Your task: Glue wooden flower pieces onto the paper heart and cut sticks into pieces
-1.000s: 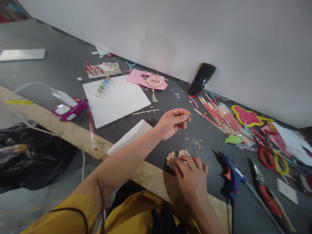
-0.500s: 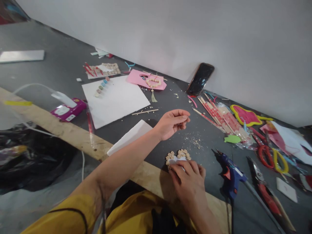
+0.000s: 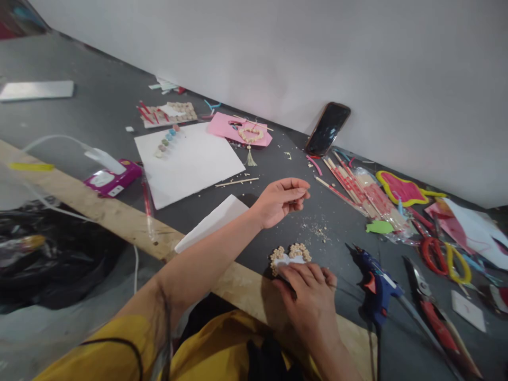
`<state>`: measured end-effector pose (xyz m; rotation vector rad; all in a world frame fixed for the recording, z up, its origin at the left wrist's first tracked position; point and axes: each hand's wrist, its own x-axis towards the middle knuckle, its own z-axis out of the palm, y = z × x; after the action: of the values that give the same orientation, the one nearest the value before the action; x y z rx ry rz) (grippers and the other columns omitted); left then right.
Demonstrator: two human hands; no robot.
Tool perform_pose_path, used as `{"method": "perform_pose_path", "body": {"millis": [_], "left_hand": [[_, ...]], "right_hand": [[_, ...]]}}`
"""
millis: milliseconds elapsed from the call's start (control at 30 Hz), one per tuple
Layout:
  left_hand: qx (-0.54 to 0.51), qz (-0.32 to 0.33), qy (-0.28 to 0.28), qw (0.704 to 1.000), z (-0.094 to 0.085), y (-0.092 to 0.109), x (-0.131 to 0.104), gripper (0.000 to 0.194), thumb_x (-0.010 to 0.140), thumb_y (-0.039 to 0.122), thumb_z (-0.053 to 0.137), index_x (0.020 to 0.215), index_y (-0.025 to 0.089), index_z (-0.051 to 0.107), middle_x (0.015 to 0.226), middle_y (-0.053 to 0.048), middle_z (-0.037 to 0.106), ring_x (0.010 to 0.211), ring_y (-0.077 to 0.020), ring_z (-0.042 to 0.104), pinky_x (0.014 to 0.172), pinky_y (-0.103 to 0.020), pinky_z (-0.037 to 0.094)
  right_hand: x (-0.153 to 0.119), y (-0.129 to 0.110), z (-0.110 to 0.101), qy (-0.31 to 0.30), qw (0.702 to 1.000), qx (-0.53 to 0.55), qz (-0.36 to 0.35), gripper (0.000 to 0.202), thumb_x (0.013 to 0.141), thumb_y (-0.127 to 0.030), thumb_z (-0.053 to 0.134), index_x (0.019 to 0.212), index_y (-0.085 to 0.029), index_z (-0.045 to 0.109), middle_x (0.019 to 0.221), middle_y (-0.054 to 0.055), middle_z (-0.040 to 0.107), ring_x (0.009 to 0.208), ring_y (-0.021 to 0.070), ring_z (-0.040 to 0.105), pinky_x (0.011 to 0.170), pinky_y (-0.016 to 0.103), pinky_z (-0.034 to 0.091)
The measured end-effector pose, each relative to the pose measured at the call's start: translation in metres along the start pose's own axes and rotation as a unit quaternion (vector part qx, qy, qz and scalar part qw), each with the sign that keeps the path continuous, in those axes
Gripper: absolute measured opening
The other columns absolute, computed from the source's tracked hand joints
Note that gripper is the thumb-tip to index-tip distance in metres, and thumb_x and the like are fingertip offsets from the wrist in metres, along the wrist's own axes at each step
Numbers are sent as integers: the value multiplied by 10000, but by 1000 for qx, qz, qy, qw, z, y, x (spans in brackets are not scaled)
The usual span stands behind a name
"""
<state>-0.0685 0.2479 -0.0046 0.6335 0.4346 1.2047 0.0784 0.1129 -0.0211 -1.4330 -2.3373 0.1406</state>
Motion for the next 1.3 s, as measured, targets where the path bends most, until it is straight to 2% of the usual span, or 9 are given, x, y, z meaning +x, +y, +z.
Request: {"method": "perform_pose_path", "body": {"millis": [200,367,467,567,700,833,1000,1133,1300], "left_hand": [[2,0,1,1000,0,-1,0,46,741,151,648,787,148,646,695,-4,611,560,-60,495,577,-215,424],[-4,-5,11,1000,0,-3,0,59,728,130,653,786,124,644,683,-15,618,549,-62,499,565,-214,428],[-13,-5,10,1000,-1,-4,1,66,727,122,654,792,120,646,685,-19,623,552,-63,510,564,-210,437],[-27,-3,14,1000,-4,-4,3,74,728,125,655,801,126,642,691,-16,628,557,-64,525,568,-208,449],[-62,0,33,998,-5,1,8,73,743,120,640,810,142,624,684,3,617,565,-58,538,589,-205,457],[-94,1,62,994,-3,7,13,82,749,95,620,803,154,605,678,17,602,554,-47,535,594,-193,454],[-100,3,94,991,-2,11,20,82,760,82,601,795,156,600,661,15,598,533,-51,532,580,-198,455],[-72,12,106,992,-3,17,29,64,788,107,580,795,167,604,653,17,595,529,-49,530,585,-195,455],[13,32,92,995,1,24,36,41,796,157,591,797,194,608,664,31,594,538,-45,524,608,-196,455]], "right_hand": [[-6,2,-9,17,999,35,2,169,775,-351,643,917,-260,647,865,-2,711,835,215,578,800,388,305],[-17,13,-33,39,996,74,-31,141,797,-222,605,936,-212,624,858,41,670,812,187,574,755,330,406],[-27,24,-49,84,995,61,-5,129,826,-175,549,931,-209,615,850,48,642,804,173,582,759,308,436],[-39,35,-59,135,990,11,30,112,844,-197,531,916,-201,618,852,47,636,791,160,601,762,283,445],[-54,49,-64,156,984,-31,82,147,865,-260,502,923,-192,619,870,55,653,788,164,621,767,276,465],[-59,49,-61,132,987,-15,94,174,870,-262,474,957,-195,609,883,66,666,795,177,634,739,288,499],[-50,28,-50,55,997,54,-13,227,834,-146,466,979,-225,622,921,54,673,829,167,639,725,283,523],[-51,23,-48,52,996,74,-21,267,837,-111,452,1040,-215,590,863,47,671,768,160,631,690,289,518],[-70,40,-49,65,997,48,6,280,856,-119,422,1084,-206,559,814,46,661,727,169,625,641,289,507]]}}
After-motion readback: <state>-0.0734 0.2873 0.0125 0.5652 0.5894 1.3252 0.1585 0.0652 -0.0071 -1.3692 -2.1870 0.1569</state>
